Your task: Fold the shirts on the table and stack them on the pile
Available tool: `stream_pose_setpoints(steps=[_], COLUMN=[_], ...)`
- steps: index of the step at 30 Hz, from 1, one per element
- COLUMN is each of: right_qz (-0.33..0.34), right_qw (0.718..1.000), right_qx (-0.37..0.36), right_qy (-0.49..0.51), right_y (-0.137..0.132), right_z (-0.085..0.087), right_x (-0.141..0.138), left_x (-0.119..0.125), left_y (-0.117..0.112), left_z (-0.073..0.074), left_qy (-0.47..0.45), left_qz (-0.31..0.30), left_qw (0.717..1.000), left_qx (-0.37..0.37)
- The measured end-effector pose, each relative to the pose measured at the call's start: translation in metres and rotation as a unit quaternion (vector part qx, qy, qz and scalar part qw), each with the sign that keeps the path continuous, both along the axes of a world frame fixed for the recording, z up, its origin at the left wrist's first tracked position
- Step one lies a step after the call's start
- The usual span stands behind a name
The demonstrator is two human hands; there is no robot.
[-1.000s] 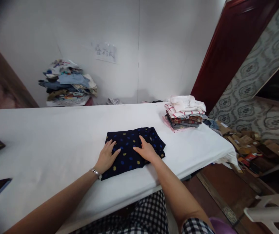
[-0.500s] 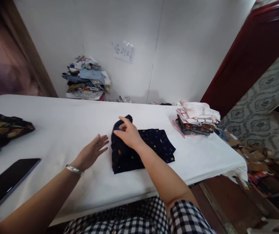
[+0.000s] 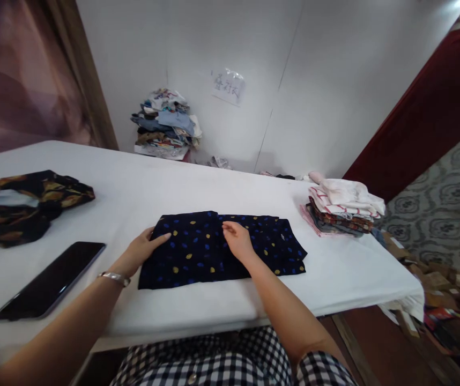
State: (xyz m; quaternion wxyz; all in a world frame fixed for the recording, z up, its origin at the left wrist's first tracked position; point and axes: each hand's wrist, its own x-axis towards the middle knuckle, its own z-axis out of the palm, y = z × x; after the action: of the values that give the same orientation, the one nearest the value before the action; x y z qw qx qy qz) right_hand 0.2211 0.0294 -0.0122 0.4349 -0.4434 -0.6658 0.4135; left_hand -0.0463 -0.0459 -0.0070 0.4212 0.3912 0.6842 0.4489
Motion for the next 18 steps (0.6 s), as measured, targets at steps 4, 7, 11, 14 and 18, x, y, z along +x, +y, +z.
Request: stream_pose_setpoints(steps=[4,7,11,14,18], right_qz=[-0.002,0.047,0.097,0.095,0.093], right_qw=[0.993,0.985,0.982,0.982,0.980], right_qx=[-0.072,-0.125,-0.125,-0.139,-0.176], right_qy=[-0.099,-0.113,-0.101,-0.080,-0.028], right_y=[0.000,-0.012,-0.026,-0.031,-0.037], right_z=[-0.007,-0.013,-0.018,-0.015,-0.008], right_x=[0.008,-0.003,-0.015,-0.018,-0.020], left_x=[0.004,-0.003,-0.014,-0.015,-0.015], left_y=[0.007,0.009,0.009,0.007,0.006], left_z=[0.002,-0.001,-0.008,-0.010,-0.005], left_qy=[0.172,0.187,0.207,0.245,0.232], left_qz=[-0.026,-0.030,-0.014,-0.012,-0.002], left_qw=[0.985,0.981,0.978,0.969,0.972], left_qx=[0.021,0.036,0.011,0.018,0.037])
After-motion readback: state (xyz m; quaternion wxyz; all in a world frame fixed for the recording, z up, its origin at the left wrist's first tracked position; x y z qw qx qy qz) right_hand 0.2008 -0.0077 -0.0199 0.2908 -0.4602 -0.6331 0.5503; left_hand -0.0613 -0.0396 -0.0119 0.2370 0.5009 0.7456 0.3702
